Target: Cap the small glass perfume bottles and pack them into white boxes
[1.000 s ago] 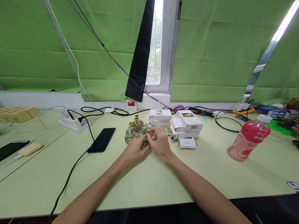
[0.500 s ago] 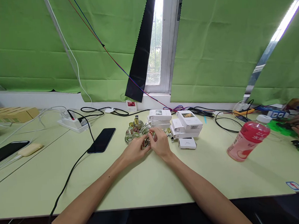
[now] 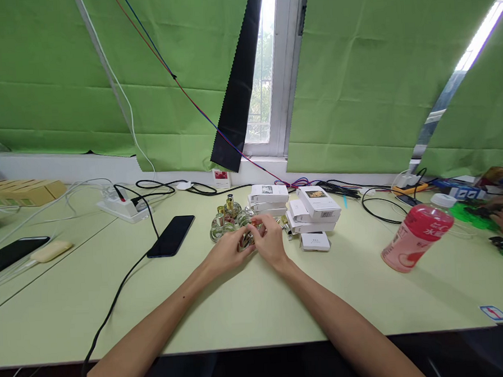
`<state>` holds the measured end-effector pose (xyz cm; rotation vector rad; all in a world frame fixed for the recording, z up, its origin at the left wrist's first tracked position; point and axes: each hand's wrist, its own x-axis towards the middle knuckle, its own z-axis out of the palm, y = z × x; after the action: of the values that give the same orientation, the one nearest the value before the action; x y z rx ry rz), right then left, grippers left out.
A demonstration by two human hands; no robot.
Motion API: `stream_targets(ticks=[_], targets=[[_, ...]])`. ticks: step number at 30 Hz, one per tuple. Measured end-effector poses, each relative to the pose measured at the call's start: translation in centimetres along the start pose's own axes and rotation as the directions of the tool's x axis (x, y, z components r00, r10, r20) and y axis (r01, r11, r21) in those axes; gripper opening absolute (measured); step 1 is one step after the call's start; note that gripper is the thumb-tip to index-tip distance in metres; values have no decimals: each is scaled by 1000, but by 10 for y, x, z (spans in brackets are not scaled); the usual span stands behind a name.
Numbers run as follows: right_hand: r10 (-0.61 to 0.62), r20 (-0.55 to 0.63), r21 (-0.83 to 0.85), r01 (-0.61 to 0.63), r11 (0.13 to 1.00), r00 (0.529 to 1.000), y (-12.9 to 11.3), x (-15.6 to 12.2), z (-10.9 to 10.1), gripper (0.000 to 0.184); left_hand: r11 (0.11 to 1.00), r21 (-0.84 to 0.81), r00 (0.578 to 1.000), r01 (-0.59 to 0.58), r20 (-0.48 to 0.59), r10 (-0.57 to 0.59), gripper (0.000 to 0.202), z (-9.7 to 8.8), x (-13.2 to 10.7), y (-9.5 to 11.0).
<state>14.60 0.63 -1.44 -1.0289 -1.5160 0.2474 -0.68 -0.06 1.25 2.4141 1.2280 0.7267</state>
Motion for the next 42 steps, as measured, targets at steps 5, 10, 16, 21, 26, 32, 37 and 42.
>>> stream_targets(ticks=[5,10,16,21,26,32,37,42], targets=[[22,-1,12,-22,1000,1000,0,-1,0,8,1000,10,1000,-5,-1,5,38,0,0,-1],[12,-17,2,-12,1000,1000,0,-2,0,7,1000,9,1000,-6,-10,6,33,1,0,-2],[0,-21,-15,0,1000,1000,0,-2,0,7,1000,1,1000,2,1,-2,33,0,0,-2],[3,-15,-23,-4,1000,1000,0,-2,0,9,1000,1,1000,-1,-8,1,32,0,0,-1],[22,4,-2,-22,1000,1000,-1,-2,-1,15,1000,6,1000,-8,-6,8,31,0,0,-2],[-1,24,16,1,1000,1000,-3,-3,-2,20,999,-31,1000,-7,-8,7,29,0,0,-2],[-26,6,9,26,1000,1000,0,-3,0,18,1000,-20,1000,-1,-3,1,32,0,0,-2],[-19,1,7,19,1000,1000,1,-3,0,17,1000,8,1000,0,11,0,35,-1,0,-1]])
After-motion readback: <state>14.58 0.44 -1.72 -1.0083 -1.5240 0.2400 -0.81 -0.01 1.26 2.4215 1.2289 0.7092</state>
